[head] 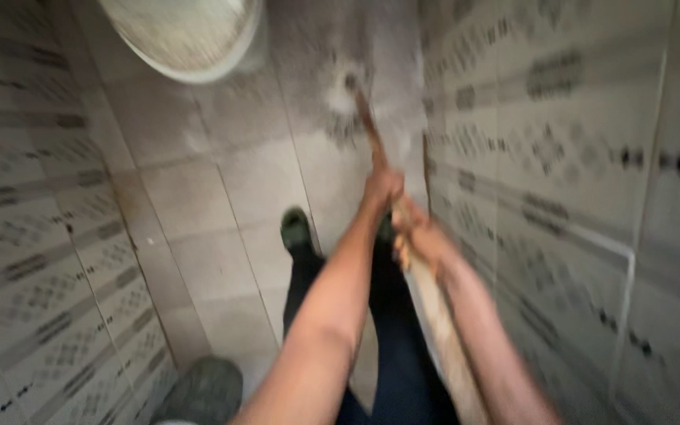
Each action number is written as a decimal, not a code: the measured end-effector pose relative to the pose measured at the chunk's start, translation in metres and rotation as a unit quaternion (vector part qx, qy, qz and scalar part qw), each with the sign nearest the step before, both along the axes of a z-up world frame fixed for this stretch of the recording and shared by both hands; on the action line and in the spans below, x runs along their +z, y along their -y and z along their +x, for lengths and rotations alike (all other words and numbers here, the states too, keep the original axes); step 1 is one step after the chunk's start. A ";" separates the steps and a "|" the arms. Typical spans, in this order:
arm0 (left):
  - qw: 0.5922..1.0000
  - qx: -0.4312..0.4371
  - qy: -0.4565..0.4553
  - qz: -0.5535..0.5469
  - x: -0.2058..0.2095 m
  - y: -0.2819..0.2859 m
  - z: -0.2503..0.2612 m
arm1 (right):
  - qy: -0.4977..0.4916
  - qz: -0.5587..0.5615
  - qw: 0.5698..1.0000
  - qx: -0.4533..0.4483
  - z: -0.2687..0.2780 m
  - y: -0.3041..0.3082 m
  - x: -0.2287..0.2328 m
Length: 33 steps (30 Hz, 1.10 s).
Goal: The person mops a tiled bathroom floor using a string mop. They repeatedly dip the mop into a blue bucket placed on the toilet lid, wring it, and scrub the floor in back-and-forth and circular motions around the toilet and along the walls.
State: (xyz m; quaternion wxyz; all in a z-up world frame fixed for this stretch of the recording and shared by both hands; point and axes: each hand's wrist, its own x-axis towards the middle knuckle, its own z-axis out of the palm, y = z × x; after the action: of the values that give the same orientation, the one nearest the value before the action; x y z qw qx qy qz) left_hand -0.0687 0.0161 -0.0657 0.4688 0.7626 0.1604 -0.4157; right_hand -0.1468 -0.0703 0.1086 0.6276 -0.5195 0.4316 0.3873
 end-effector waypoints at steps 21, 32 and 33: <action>0.986 0.118 -0.095 0.072 0.043 -0.105 0.035 | -0.060 0.031 0.997 0.025 0.043 -0.099 0.017; 0.983 0.115 -0.100 0.102 0.068 -0.122 0.030 | -0.036 0.122 0.991 -0.043 0.034 -0.094 0.023; 0.984 0.110 -0.101 0.096 0.071 -0.119 0.033 | -0.034 0.111 0.993 -0.033 0.033 -0.090 0.027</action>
State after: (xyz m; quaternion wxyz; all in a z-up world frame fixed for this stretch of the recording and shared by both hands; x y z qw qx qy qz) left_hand -0.0359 0.1349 0.0049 0.4175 0.7359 0.3290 -0.4195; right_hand -0.1136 0.0197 0.1354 0.6789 -0.4186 0.4239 0.4290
